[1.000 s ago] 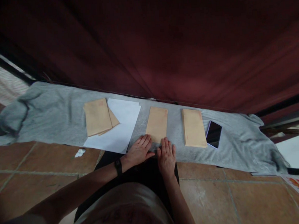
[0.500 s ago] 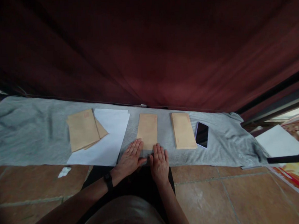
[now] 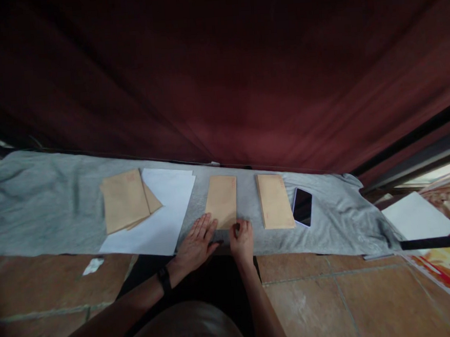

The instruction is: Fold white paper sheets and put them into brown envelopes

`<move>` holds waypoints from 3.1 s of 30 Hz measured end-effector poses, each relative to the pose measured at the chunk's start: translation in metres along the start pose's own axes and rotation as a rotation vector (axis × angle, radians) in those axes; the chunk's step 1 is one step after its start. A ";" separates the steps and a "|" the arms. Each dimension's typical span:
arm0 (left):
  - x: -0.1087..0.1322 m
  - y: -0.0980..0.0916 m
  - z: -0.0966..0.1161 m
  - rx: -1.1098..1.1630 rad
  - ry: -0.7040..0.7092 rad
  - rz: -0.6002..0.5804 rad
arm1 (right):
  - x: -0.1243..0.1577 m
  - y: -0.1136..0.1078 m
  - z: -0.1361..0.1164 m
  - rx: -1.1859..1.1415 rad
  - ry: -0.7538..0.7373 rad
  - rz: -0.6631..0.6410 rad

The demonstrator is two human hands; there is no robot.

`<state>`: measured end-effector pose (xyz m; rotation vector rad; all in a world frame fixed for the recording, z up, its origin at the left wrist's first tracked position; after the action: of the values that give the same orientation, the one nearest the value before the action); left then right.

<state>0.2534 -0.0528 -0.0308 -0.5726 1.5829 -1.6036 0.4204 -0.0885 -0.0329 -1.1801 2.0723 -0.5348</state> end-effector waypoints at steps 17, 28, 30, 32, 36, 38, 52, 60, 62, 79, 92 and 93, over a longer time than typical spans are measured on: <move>-0.026 -0.007 0.014 0.127 0.041 -0.006 | 0.002 0.025 0.027 -0.524 0.473 -0.145; -0.112 0.028 0.012 0.107 0.099 -0.111 | 0.001 0.029 0.032 -0.549 0.509 -0.182; -0.123 0.031 0.007 0.105 0.100 -0.110 | 0.001 0.029 0.033 -0.542 0.517 -0.179; -0.132 0.031 0.005 0.109 0.098 -0.100 | 0.002 0.028 0.034 -0.534 0.520 -0.180; -0.147 0.030 0.001 0.127 0.092 -0.064 | 0.003 0.027 0.033 -0.515 0.511 -0.197; -0.152 0.030 -0.001 0.133 0.090 -0.052 | 0.003 0.026 0.034 -0.497 0.508 -0.198; -0.120 0.025 0.006 0.151 0.192 -0.182 | 0.005 0.025 0.026 -0.440 0.488 -0.199; -0.090 0.013 0.013 0.159 0.236 -0.135 | 0.006 0.026 0.029 -0.437 0.481 -0.184; -0.083 0.011 0.013 0.163 0.240 -0.126 | 0.007 0.026 0.029 -0.443 0.486 -0.174; -0.008 -0.007 0.014 0.232 0.341 -0.063 | 0.009 0.024 0.024 -0.577 0.473 -0.065; -0.002 -0.005 0.011 0.153 0.380 0.086 | -0.023 -0.119 0.101 -0.411 0.496 0.362; -0.001 -0.004 0.011 0.144 0.385 0.090 | -0.022 -0.127 0.109 -0.362 0.520 0.365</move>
<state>0.2620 -0.0588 -0.0253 -0.1155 1.7187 -1.8168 0.5821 -0.1351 -0.0184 -0.8700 2.8485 -0.3165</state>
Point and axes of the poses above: each hand's wrist, its own x-axis away from the middle knuckle, its own y-axis out of the palm, z = x × y, the point moved 7 cm from there along -x, towards the middle knuckle, and after that the axes turned 10 degrees about -y, right-handed, at the moved point
